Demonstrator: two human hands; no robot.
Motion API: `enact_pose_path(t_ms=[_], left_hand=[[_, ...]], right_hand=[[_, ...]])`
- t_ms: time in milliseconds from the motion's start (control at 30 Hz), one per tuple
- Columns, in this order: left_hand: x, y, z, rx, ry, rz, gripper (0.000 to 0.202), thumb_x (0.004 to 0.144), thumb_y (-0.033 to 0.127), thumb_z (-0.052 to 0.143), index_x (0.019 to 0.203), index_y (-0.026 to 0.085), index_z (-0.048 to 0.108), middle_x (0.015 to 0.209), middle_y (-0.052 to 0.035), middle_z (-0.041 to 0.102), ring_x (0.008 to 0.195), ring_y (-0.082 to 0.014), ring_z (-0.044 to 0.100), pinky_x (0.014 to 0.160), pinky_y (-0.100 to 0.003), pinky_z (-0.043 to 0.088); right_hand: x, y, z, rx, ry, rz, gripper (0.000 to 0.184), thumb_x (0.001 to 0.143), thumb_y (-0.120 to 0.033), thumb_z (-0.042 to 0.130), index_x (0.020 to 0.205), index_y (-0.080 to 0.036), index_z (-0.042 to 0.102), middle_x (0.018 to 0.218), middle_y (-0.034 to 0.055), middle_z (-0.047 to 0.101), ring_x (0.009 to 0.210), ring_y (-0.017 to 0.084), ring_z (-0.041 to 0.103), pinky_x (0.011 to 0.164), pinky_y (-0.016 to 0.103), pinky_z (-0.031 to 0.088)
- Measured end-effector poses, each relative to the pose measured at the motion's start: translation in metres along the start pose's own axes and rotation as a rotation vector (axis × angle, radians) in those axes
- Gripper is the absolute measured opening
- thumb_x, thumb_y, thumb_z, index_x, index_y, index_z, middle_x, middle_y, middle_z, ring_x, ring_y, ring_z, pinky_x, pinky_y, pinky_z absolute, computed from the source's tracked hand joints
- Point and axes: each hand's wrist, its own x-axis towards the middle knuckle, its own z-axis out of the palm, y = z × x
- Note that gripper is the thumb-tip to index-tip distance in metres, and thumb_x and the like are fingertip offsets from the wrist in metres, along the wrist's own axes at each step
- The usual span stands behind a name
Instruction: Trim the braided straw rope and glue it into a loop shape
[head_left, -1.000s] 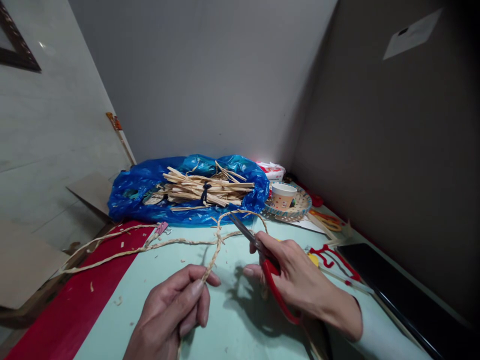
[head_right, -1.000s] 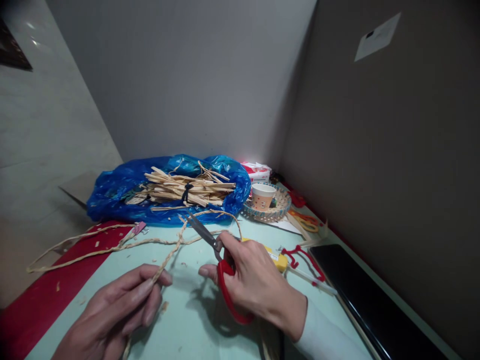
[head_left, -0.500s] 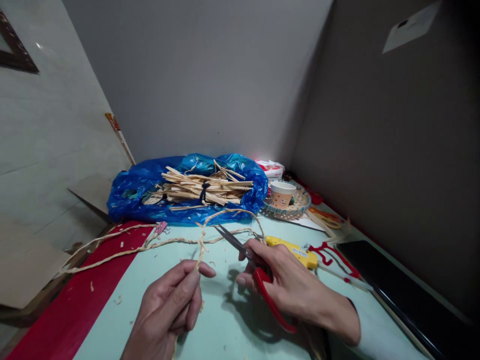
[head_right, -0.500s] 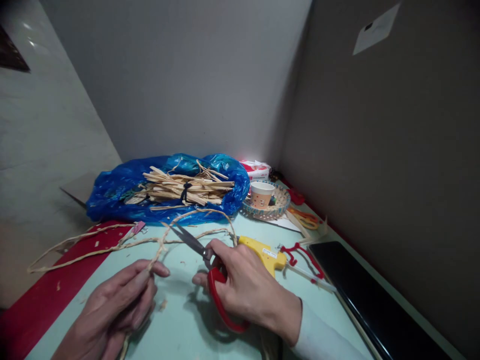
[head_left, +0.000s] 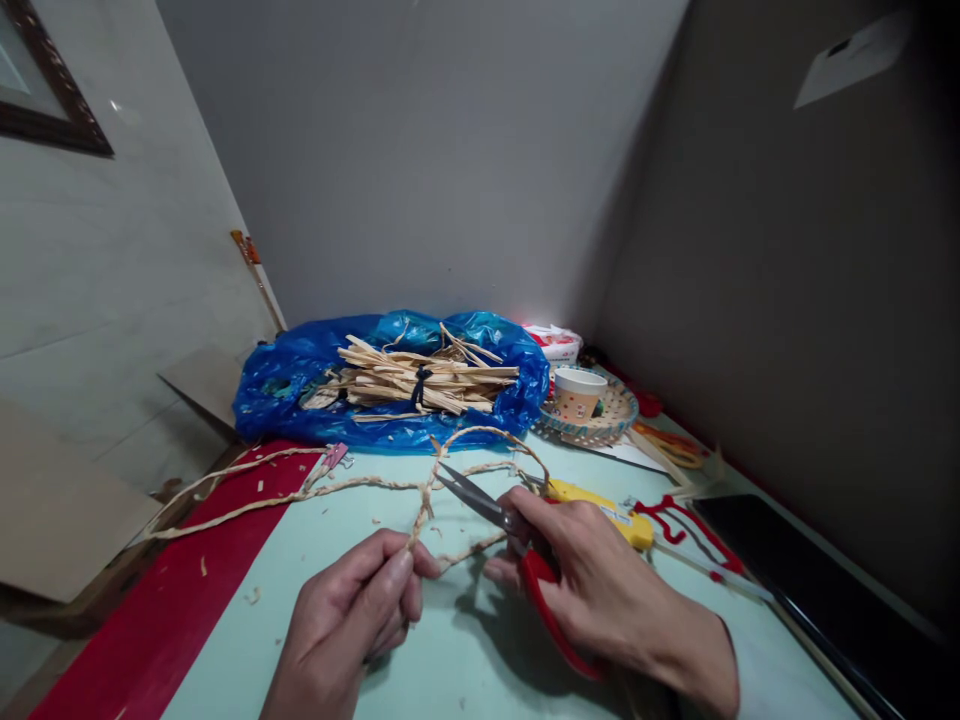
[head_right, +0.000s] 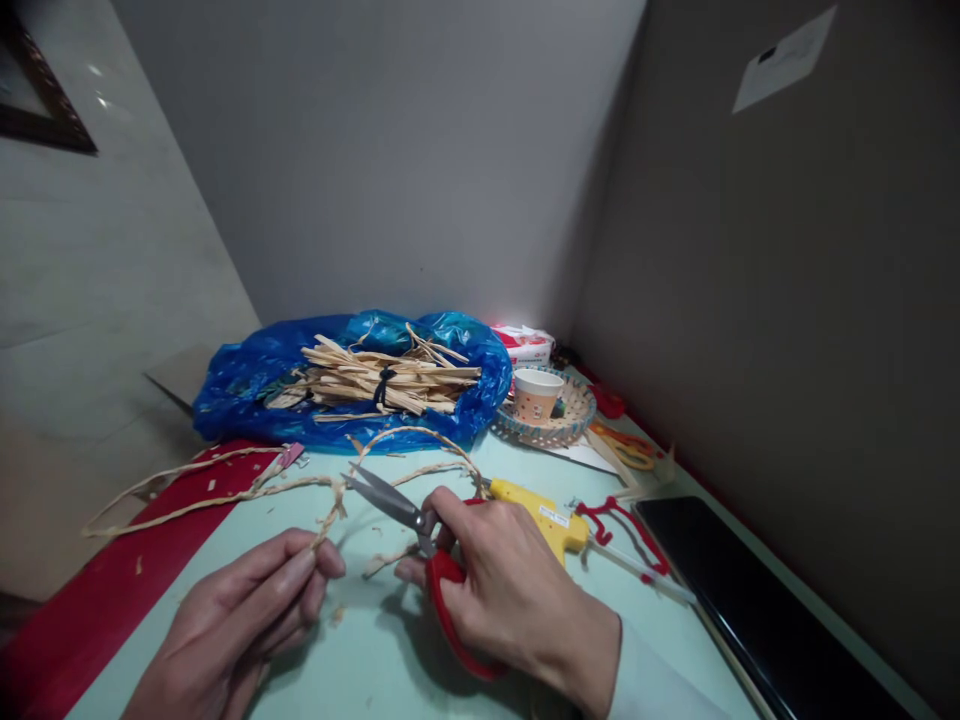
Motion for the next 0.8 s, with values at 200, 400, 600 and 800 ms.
enact_pose_path(t_ms=[200,400,600,800], left_hand=[[-0.001,-0.001,-0.006,0.229,-0.115,0.138,0.034,0.079,0.054,0.064,0.076,0.023,0.077,0.059,0.0008,0.054,0.059,-0.0128,0.049,0.055,-0.019,0.038],[0.002,-0.003,-0.007,0.447,-0.116,0.288,0.031,0.083,0.040,0.061,0.060,0.024,0.073,0.075,-0.0045,0.071,0.075,-0.0199,0.061,0.062,-0.024,0.042],[0.002,-0.003,-0.002,0.471,-0.054,0.239,0.012,0.074,0.034,0.070,0.067,0.027,0.077,0.069,-0.0001,0.069,0.068,-0.0172,0.062,0.062,-0.022,0.045],[0.001,-0.004,0.001,0.468,-0.043,0.248,0.010,0.072,0.032,0.071,0.066,0.028,0.077,0.070,0.0011,0.071,0.068,-0.0158,0.062,0.060,-0.020,0.045]], right_hand=[[0.001,-0.007,-0.004,0.507,0.109,0.118,0.023,0.087,-0.042,0.063,0.094,-0.022,0.055,0.082,0.0000,0.067,0.070,0.015,0.060,0.064,0.026,0.045],[0.003,-0.009,-0.004,1.131,0.161,0.219,0.032,0.083,-0.039,0.072,0.106,-0.021,0.058,0.101,0.0045,0.071,0.075,0.012,0.067,0.045,0.014,0.043],[0.005,0.000,-0.003,1.465,0.250,0.163,0.030,0.084,-0.031,0.072,0.107,-0.021,0.058,0.090,0.0032,0.070,0.066,0.008,0.063,0.039,0.008,0.037],[0.004,-0.006,-0.006,1.421,0.271,0.240,0.034,0.075,-0.027,0.080,0.098,-0.023,0.055,0.075,-0.0041,0.066,0.052,0.004,0.054,0.039,0.010,0.035]])
